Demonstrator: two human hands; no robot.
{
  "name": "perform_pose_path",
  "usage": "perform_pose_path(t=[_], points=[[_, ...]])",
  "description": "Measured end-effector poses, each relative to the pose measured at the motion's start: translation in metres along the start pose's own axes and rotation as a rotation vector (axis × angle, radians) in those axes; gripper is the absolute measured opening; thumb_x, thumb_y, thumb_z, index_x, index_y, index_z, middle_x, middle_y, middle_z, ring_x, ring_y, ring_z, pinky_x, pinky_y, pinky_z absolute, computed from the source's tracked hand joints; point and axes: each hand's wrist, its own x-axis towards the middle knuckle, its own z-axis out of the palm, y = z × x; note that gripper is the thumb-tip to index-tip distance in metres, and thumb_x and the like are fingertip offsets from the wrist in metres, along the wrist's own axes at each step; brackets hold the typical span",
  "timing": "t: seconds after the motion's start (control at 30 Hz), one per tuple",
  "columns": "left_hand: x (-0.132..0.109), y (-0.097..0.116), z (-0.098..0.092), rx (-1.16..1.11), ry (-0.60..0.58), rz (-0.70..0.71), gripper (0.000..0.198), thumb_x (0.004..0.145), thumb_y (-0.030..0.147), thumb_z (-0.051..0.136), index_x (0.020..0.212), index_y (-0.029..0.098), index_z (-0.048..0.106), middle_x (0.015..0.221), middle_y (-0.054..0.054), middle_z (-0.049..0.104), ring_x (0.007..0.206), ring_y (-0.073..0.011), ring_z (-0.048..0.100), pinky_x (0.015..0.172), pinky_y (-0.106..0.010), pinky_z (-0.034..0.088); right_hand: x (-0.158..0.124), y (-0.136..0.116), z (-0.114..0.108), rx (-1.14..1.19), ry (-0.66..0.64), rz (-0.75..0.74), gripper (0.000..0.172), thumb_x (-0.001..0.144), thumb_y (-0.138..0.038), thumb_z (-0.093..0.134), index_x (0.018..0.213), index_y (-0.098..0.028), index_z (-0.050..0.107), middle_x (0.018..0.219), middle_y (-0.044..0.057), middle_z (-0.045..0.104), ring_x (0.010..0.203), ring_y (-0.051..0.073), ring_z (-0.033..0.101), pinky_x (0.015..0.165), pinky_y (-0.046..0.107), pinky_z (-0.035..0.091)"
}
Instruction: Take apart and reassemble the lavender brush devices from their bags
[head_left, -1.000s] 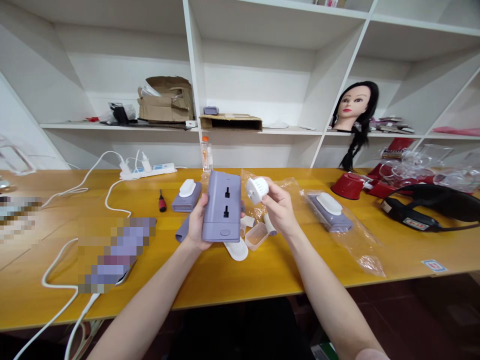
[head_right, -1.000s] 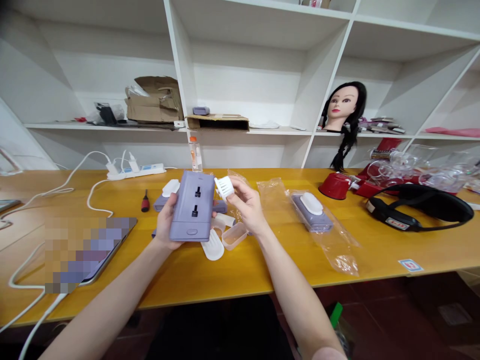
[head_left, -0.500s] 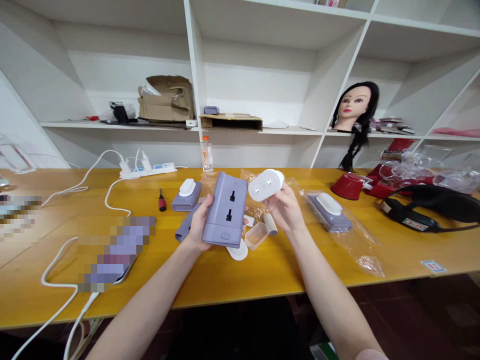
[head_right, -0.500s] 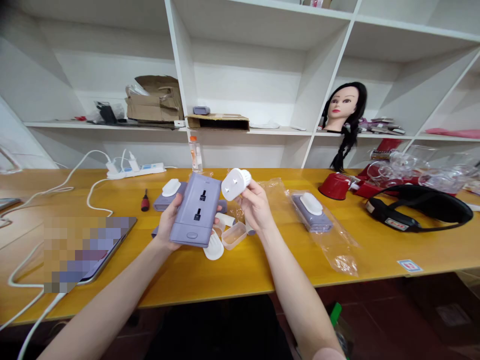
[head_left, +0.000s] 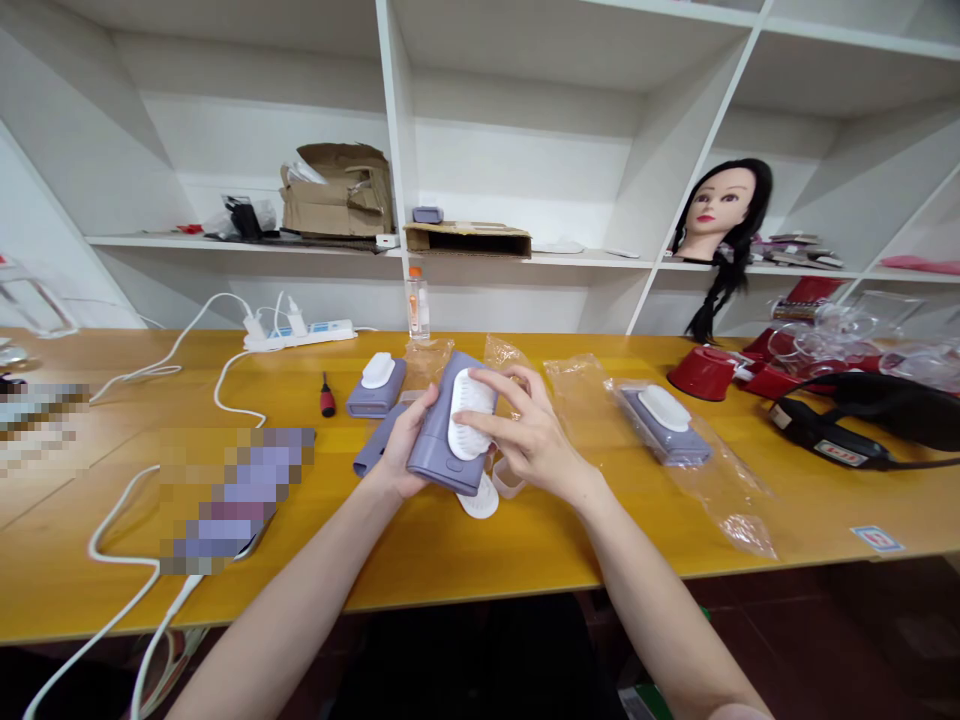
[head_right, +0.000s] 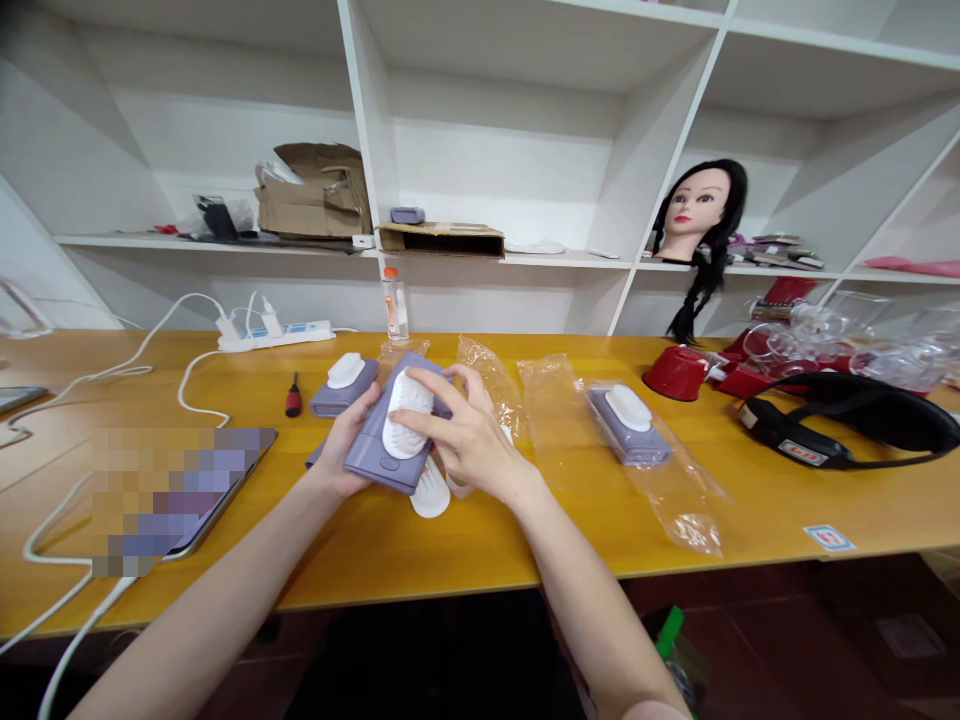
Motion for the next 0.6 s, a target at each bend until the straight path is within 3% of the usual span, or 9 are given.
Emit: perform_pose_path(t=[0.2, 0.37, 0.47, 0.6], points=[[-0.002, -0.001, 0.005, 0.022, 0.022, 0.068, 0.046, 0.085, 0.041, 0.046, 0.119, 0.011, 0.055, 0.099, -0.012, 0.070, 0.092, -0.0254, 0.066, 0.088, -0.039, 0.049, -0.002, 0.001, 0.006, 0.111, -0.039, 0.136, 0.044, 0.083, -0.007, 0.042, 0.118, -0.029, 0.058, 0.137, 0.007, 0.034, 0.109, 0.021, 0.047, 0.087, 0.041, 0.046], [-0.003, -0.005, 0.009, 0.063, 0.090, 0.108, 0.044, 0.083, 0.039, 0.050, 0.115, 0.011, 0.058, 0.096, -0.011, 0.071, 0.090, -0.0256, 0.066, 0.085, -0.038, 0.051, -0.003, -0.006, 0.009, 0.344, 0.025, 0.223, 0.037, 0.082, -0.009, 0.044, 0.108, -0.027, 0.063, 0.140, 0.005, 0.033, 0.108, 0.019, 0.050, 0.090, 0.041, 0.045], [-0.003, -0.009, 0.010, 0.082, 0.147, 0.208, 0.042, 0.080, 0.037, 0.055, 0.114, 0.014, 0.059, 0.096, -0.009, 0.071, 0.090, -0.0252, 0.066, 0.084, -0.037, 0.052, -0.002, -0.013, 0.013, 0.424, 0.069, 0.374, 0.030, 0.075, -0.015, 0.057, 0.102, -0.026, 0.065, 0.139, 0.005, 0.033, 0.096, 0.018, 0.055, 0.080, 0.038, 0.050], [0.000, -0.014, 0.007, 0.130, 0.188, 0.331, 0.040, 0.077, 0.036, 0.059, 0.112, 0.015, 0.060, 0.096, -0.007, 0.071, 0.091, -0.0245, 0.066, 0.084, -0.035, 0.052, 0.000, -0.020, 0.025, 0.426, 0.135, 0.572, 0.030, 0.067, -0.021, 0.067, 0.097, -0.026, 0.063, 0.135, 0.005, 0.037, 0.098, 0.019, 0.056, 0.065, 0.029, 0.050]])
